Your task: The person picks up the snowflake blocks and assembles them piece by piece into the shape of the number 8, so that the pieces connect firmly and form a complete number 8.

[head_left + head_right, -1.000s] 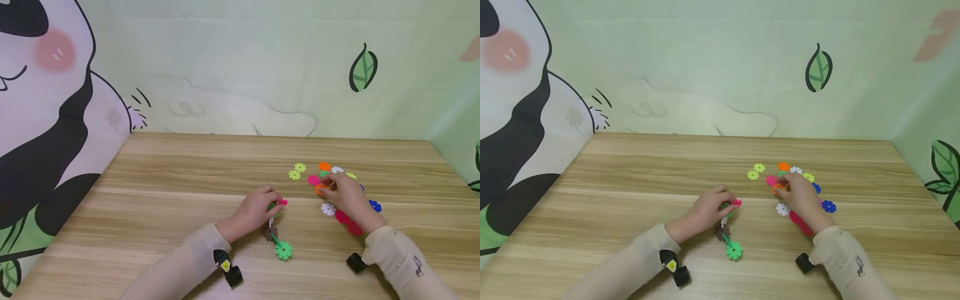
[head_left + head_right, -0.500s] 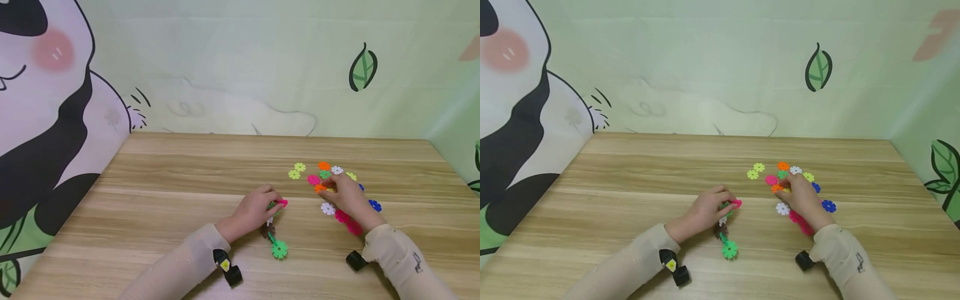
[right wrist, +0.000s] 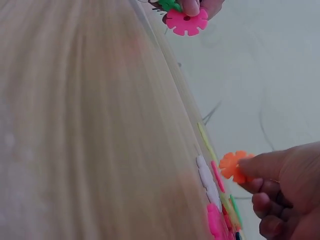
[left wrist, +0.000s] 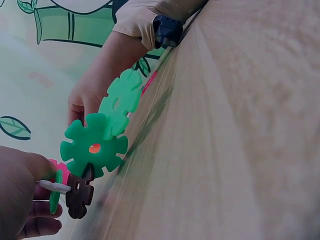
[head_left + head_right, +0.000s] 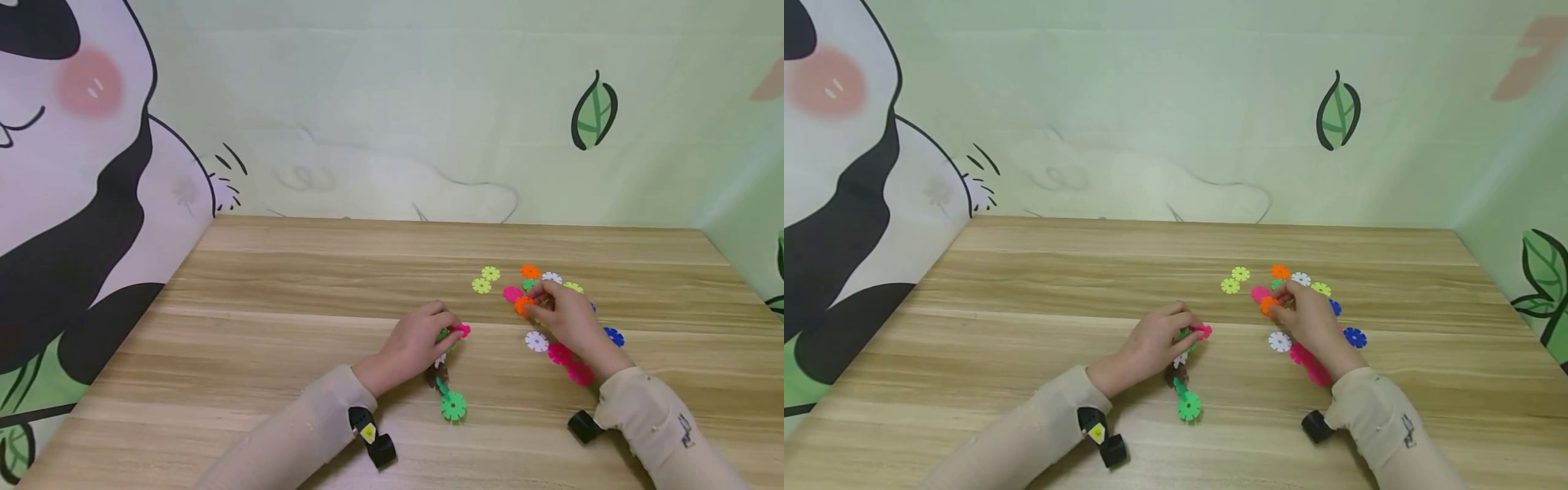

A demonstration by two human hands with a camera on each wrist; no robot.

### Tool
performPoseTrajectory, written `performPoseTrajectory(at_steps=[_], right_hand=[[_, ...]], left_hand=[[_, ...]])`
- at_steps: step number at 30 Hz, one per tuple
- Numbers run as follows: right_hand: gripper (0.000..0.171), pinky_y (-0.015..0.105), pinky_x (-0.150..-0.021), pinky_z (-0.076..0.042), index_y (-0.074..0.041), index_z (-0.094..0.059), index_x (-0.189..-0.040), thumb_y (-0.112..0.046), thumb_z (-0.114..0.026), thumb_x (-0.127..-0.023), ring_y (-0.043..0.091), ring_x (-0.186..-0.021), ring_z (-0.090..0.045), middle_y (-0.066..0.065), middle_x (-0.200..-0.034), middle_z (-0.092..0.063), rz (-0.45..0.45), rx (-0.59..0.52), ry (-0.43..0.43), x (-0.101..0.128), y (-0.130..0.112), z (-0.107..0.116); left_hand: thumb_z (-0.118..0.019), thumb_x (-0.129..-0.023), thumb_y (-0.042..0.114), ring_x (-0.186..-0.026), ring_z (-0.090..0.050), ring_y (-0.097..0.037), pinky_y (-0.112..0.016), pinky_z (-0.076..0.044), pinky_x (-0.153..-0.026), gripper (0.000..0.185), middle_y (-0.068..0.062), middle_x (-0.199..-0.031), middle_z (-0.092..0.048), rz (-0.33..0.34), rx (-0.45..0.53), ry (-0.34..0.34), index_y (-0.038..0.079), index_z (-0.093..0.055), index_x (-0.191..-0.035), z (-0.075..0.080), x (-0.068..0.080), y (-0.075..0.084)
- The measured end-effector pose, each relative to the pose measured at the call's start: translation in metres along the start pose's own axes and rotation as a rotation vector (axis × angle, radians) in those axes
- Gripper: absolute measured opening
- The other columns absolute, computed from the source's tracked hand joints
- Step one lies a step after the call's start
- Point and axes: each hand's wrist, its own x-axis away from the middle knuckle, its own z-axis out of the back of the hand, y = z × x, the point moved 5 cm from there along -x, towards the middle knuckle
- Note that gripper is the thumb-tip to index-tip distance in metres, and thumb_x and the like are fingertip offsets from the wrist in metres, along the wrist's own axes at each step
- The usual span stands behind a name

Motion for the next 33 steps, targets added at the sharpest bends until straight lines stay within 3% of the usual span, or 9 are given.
performPoseTrajectory(at_steps=[5,12,20,26,33], right_hand=[[0.016,0.022,-0.057,-0.043,-0.002,-0.061,-0.102,-0.015,-0.061,-0.094,0.017,-0.069,-0.052,0.009,-0.079,-0.061,0.054,-0.096,-0.019,0.002,-0.009,-0.004],[0.02,0.022,-0.048,-0.042,0.0,-0.058,-0.107,-0.017,-0.058,-0.096,0.014,-0.058,-0.053,0.009,-0.071,-0.057,0.065,-0.301,-0.175,0.009,-0.029,-0.019],[0.017,0.022,-0.047,-0.044,0.004,-0.059,-0.106,-0.009,-0.058,-0.095,0.009,-0.053,-0.051,0.012,-0.07,-0.059,0.119,-0.41,-0.206,0.013,-0.042,-0.03],[0.018,0.022,-0.048,-0.044,0.004,-0.058,-0.108,-0.009,-0.057,-0.095,0.01,-0.054,-0.051,0.011,-0.07,-0.057,0.116,-0.44,-0.258,0.015,-0.046,-0.036],[0.018,0.021,-0.047,-0.043,0.003,-0.061,-0.107,-0.01,-0.058,-0.095,0.011,-0.054,-0.051,0.011,-0.07,-0.058,0.133,-0.422,-0.222,0.016,-0.049,-0.038]], left_hand=[[-0.066,-0.091,0.022,-0.09,-0.063,-0.014,-0.027,-0.053,-0.079,0.013,0.0,-0.096,-0.065,0.008,0.003,0.001,0.012,-0.071,-0.098,-0.001,0.0,-0.001],[-0.064,-0.092,0.025,-0.09,-0.063,-0.013,-0.025,-0.053,-0.079,0.016,0.001,-0.097,-0.066,0.039,-0.007,-0.033,0.013,-0.07,-0.102,-0.001,0.001,-0.002],[-0.064,-0.092,0.026,-0.088,-0.062,-0.012,-0.025,-0.053,-0.078,0.016,0.001,-0.096,-0.066,0.011,-0.025,-0.013,0.014,-0.071,-0.1,-0.002,0.0,-0.001],[-0.064,-0.093,0.026,-0.083,-0.06,-0.01,-0.021,-0.051,-0.072,0.015,0.002,-0.094,-0.065,-0.021,-0.029,0.006,0.014,-0.07,-0.099,-0.002,0.001,0.0],[-0.064,-0.093,0.025,-0.083,-0.061,-0.011,-0.023,-0.051,-0.073,0.013,0.002,-0.093,-0.065,-0.07,-0.037,0.032,0.014,-0.07,-0.097,-0.002,0.002,0.002]])
